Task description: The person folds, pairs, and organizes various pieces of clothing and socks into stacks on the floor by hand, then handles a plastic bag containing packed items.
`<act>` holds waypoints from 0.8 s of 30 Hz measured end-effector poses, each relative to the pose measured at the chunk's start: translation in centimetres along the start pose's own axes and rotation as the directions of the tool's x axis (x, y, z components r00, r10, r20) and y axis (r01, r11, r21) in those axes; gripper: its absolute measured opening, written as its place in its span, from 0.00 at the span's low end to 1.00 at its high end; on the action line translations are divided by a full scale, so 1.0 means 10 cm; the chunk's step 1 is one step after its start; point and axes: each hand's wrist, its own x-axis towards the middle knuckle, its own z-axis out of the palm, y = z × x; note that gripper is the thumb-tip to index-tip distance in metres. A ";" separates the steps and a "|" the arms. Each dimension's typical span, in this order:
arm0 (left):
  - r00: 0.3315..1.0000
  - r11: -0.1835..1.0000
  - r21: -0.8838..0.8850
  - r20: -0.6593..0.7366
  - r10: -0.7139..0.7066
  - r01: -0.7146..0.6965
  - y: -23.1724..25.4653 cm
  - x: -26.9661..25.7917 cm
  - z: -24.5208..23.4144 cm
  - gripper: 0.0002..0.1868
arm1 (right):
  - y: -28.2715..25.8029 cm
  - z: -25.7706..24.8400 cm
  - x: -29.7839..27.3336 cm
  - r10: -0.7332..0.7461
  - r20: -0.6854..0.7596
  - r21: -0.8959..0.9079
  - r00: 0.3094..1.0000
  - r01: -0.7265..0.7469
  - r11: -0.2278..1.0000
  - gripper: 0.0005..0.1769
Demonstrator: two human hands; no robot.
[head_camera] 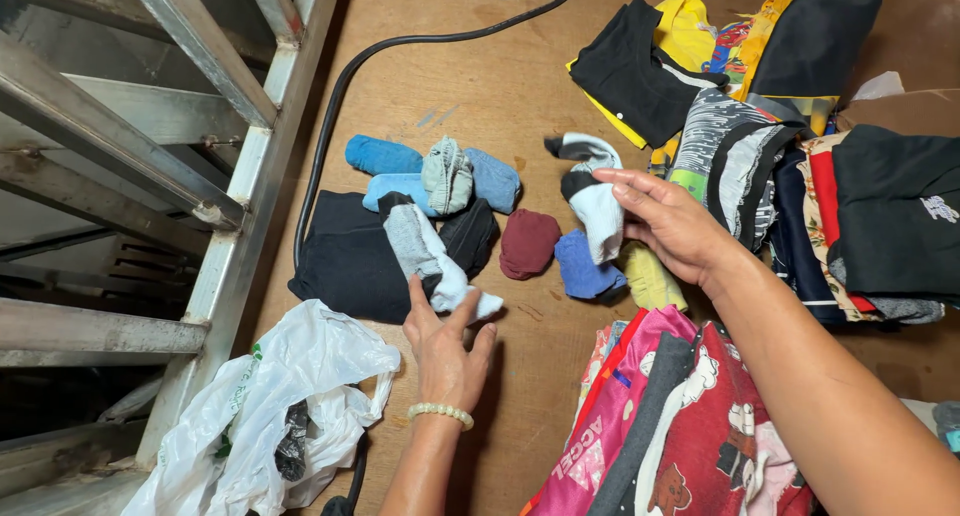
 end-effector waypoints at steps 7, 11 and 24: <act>0.979 0.996 -0.049 -0.191 -0.077 0.069 0.12 0.01 -0.05 0.22 | -0.14 0.34 -0.47 0.006 0.127 -0.015 0.992 -0.004 1.000 0.27; 0.918 0.969 -0.097 -0.353 0.181 -0.228 0.30 -0.07 -0.15 0.14 | -0.01 0.69 -0.73 -0.008 0.255 -0.153 0.967 0.049 0.987 0.30; 0.811 0.968 0.250 0.564 -0.155 0.011 0.24 -0.08 -0.14 0.26 | -0.12 0.98 -0.77 0.372 0.452 -0.813 0.811 0.203 0.545 0.44</act>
